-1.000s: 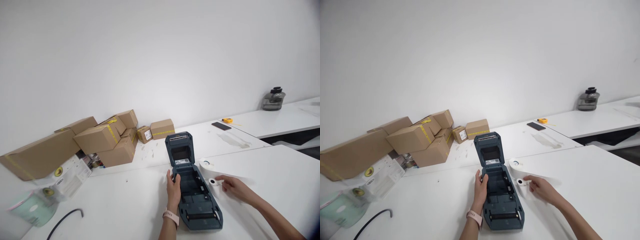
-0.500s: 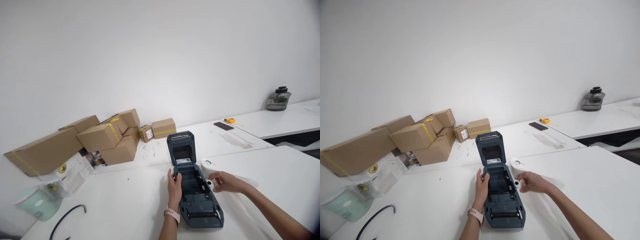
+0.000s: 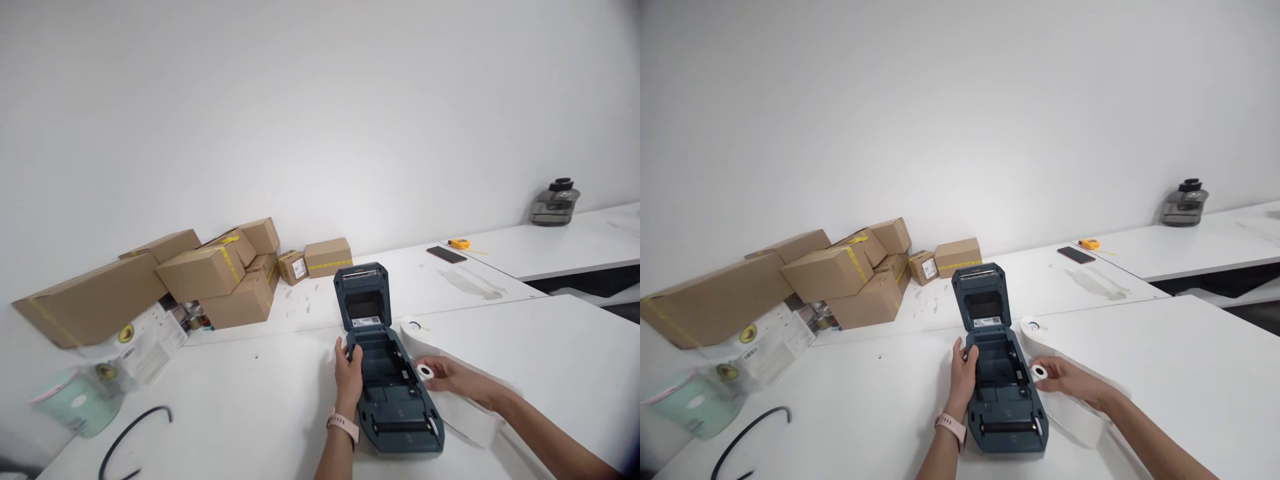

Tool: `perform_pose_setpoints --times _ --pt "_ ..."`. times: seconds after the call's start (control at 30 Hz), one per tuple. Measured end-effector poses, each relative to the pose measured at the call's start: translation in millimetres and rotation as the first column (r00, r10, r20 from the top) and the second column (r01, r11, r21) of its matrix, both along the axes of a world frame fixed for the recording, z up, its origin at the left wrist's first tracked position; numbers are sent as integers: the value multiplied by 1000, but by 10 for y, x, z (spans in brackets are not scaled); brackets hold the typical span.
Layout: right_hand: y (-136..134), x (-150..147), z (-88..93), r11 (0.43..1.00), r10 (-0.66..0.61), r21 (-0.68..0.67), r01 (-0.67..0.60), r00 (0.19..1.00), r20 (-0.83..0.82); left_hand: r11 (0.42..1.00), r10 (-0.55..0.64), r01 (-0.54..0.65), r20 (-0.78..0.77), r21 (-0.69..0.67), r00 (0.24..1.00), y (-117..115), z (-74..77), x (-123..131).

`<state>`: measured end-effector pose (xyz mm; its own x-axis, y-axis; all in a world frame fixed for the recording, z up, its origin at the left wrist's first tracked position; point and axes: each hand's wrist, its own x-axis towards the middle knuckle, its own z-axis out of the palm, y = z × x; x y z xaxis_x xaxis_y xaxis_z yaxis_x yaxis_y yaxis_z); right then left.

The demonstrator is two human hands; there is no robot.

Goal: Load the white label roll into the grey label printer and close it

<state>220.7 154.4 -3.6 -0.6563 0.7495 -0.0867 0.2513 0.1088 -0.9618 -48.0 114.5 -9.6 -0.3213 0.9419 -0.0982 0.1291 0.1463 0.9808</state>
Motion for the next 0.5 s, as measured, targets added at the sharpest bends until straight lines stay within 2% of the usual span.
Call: perform_pose_setpoints --times 0.13,0.23,0.33,0.5 --pt "-132 217 13 978 14 -200 -64 970 -242 1000 -3 3 -5 19 1000 -1 -5 1" --pt "-177 276 104 946 17 -303 -111 955 -295 1000 -1 2 -16 9 1000 -5 -7 2" --pt "-177 162 264 962 51 -248 -116 967 -251 1000 2 -2 -21 -1 1000 -9 -5 3" --pt "-232 -165 592 982 184 -23 -186 981 -67 1000 9 -9 -27 10 1000 -2 -19 2"
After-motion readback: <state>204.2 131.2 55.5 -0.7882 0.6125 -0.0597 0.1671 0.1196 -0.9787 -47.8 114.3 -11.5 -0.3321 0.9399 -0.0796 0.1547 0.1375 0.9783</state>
